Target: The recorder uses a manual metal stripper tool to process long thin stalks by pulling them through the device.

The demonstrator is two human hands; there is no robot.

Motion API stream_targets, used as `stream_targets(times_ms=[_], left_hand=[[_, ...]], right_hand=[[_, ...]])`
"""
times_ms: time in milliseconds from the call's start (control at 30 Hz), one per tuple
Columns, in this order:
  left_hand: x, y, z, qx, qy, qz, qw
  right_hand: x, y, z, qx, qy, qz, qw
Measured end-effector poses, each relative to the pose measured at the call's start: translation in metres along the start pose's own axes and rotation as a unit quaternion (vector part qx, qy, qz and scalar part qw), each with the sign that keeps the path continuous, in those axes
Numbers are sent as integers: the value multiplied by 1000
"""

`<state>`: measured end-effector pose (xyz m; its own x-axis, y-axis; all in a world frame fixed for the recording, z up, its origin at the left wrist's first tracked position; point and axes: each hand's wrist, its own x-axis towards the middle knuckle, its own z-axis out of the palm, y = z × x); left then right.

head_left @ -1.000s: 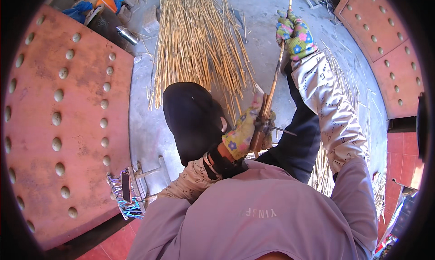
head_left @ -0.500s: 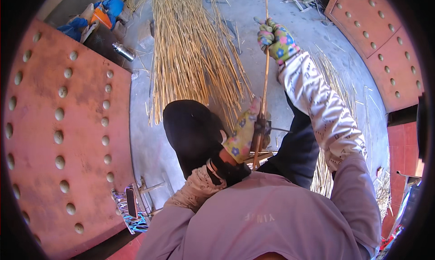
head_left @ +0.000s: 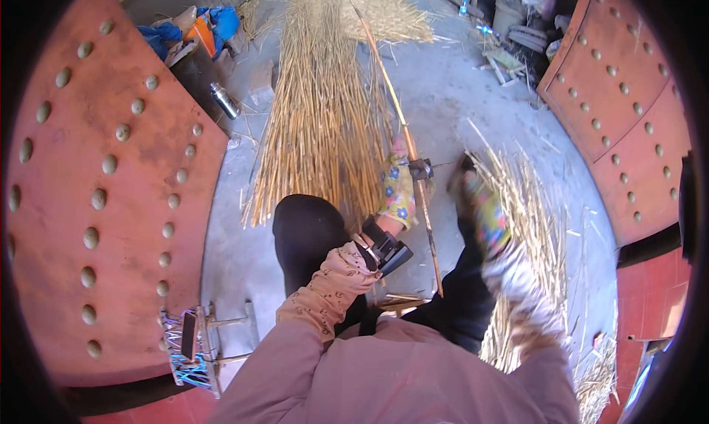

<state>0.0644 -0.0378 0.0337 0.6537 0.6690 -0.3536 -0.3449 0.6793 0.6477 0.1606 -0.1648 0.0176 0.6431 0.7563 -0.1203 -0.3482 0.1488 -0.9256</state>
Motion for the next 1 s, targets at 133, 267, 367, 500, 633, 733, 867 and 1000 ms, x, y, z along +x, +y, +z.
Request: stream_targets(times_ms=[133, 267, 367, 500, 633, 733, 867, 1000], left_hand=[[4, -29, 29, -13, 17, -9, 1000], [20, -50, 32, -33, 31, 20, 999], [75, -50, -14, -51, 55, 18, 997], [136, -56, -93, -76, 111, 9, 991], [132, -82, -102, -101, 126, 0, 987], [98, -98, -61, -104, 128, -9, 986], [58, -105, -21, -99, 134, -20, 986], [84, -86, -51, -98, 132, -2, 986]], right_hand=[[-55, -11, 36, -170, 62, 151, 972], [-68, 14, -22, -228, -35, 21, 973], [-149, 42, -88, 142, 119, 214, 959], [-262, 73, -252, -153, -91, 343, 922], [-256, 44, -242, -98, -160, 302, 935], [-148, -10, -118, -269, -134, 338, 892], [-51, -2, -11, -138, -69, 192, 969], [-53, 59, -21, 21, -8, 38, 999]])
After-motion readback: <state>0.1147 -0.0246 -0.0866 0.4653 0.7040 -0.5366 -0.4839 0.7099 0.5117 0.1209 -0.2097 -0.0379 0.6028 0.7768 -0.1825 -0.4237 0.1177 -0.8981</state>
